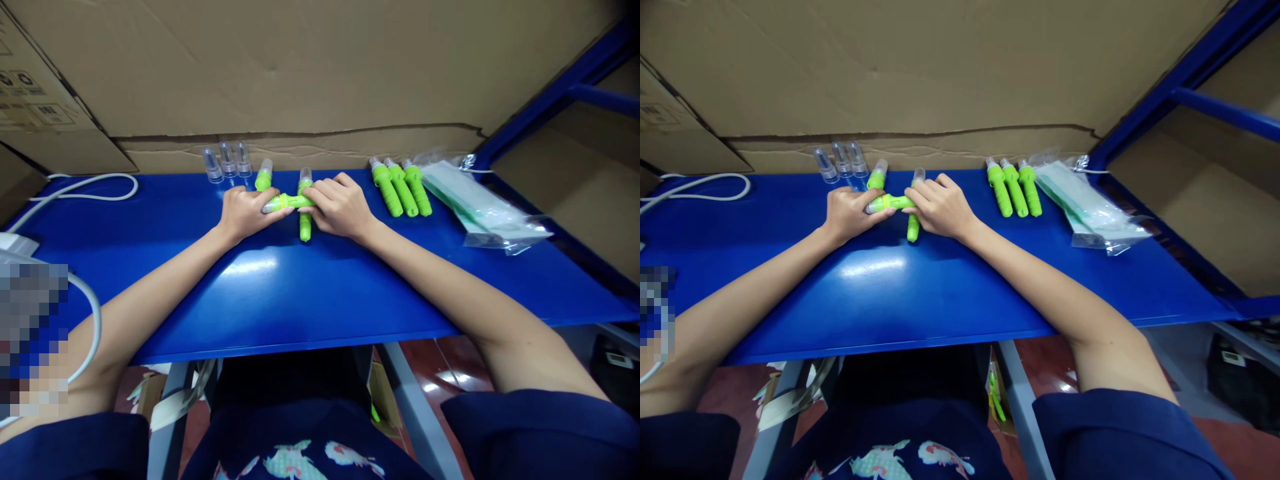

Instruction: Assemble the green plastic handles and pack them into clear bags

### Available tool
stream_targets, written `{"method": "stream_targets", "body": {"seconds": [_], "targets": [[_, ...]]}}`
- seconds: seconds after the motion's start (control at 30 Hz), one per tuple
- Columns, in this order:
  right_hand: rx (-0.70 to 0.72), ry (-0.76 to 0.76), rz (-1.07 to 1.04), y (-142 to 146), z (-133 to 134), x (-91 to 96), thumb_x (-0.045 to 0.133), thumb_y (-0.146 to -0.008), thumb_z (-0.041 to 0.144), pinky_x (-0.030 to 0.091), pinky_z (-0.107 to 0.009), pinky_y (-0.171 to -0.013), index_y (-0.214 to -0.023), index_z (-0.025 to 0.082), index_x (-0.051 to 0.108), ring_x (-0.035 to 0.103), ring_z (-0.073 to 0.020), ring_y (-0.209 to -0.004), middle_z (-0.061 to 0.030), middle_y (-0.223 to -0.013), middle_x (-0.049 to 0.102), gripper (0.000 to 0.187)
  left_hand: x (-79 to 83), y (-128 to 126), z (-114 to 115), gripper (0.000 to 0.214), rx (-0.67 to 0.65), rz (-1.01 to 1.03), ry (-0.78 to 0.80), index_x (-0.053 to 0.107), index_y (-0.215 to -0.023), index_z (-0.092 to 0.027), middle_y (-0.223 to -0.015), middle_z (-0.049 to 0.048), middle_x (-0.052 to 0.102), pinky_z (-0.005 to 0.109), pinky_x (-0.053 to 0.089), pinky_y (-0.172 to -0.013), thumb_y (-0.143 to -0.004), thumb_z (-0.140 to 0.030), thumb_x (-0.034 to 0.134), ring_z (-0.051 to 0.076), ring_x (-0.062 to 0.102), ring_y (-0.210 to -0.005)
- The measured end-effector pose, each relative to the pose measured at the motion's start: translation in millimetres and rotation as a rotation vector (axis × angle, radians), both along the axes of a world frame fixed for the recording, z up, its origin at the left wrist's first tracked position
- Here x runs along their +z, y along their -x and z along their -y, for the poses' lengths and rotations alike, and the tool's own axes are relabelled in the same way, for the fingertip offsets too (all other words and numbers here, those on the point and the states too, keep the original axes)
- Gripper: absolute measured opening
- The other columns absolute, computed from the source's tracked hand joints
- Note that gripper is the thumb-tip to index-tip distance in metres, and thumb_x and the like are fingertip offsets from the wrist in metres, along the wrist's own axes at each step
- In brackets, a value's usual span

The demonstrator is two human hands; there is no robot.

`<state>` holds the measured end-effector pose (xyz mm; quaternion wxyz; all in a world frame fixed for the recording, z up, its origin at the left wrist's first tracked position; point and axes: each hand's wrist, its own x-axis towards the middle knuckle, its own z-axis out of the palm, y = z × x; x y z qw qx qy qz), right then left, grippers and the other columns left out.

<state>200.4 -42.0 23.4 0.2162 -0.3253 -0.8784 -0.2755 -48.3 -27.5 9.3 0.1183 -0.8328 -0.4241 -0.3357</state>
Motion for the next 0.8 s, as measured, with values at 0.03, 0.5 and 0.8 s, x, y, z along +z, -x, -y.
{"method": "stream_targets", "body": {"seconds": [0.03, 0.5, 0.8], "targets": [[0.001, 0.007, 0.002, 0.3, 0.2, 0.0, 0.020, -0.110, 0.055, 0.033, -0.040, -0.078, -0.116, 0.013, 0.067, 0.059, -0.0263, -0.083, -0.0133, -0.093, 0.070, 0.063, -0.5, 0.2, -0.4, 0.080, -0.010, -0.002, -0.016, 0.075, -0.103, -0.021, -0.081, 0.0122, 0.078, 0.038, 0.050, -0.071, -0.090, -0.089, 0.034, 0.027, 0.075, -0.074], [0.003, 0.186, -0.022, 3.0, 5.1, 4.0, 0.030, -0.105, 0.036, 0.030, -0.039, -0.078, -0.092, 0.016, 0.066, 0.050, -0.0209, -0.063, -0.0094, -0.082, 0.071, 0.044, 3.7, 4.2, -3.0, 0.080, -0.101, -0.193, -0.088, 0.073, -0.110, -0.022, -0.078, 0.0129, 0.079, 0.039, 0.045, -0.070, -0.089, -0.089, 0.034, 0.026, 0.072, -0.067], [-0.023, 0.233, -0.015, 5.1, 4.9, -1.4, 0.022, -0.108, 0.041, 0.030, -0.039, -0.079, -0.099, 0.013, 0.066, 0.054, -0.0224, -0.065, -0.0122, -0.087, 0.073, 0.053, 5.5, 7.8, -4.7, 0.070, -0.122, -0.244, -0.153, 0.073, -0.107, -0.021, -0.081, 0.0114, 0.079, 0.041, 0.045, -0.074, -0.091, -0.083, 0.044, 0.026, 0.073, -0.071]]}}
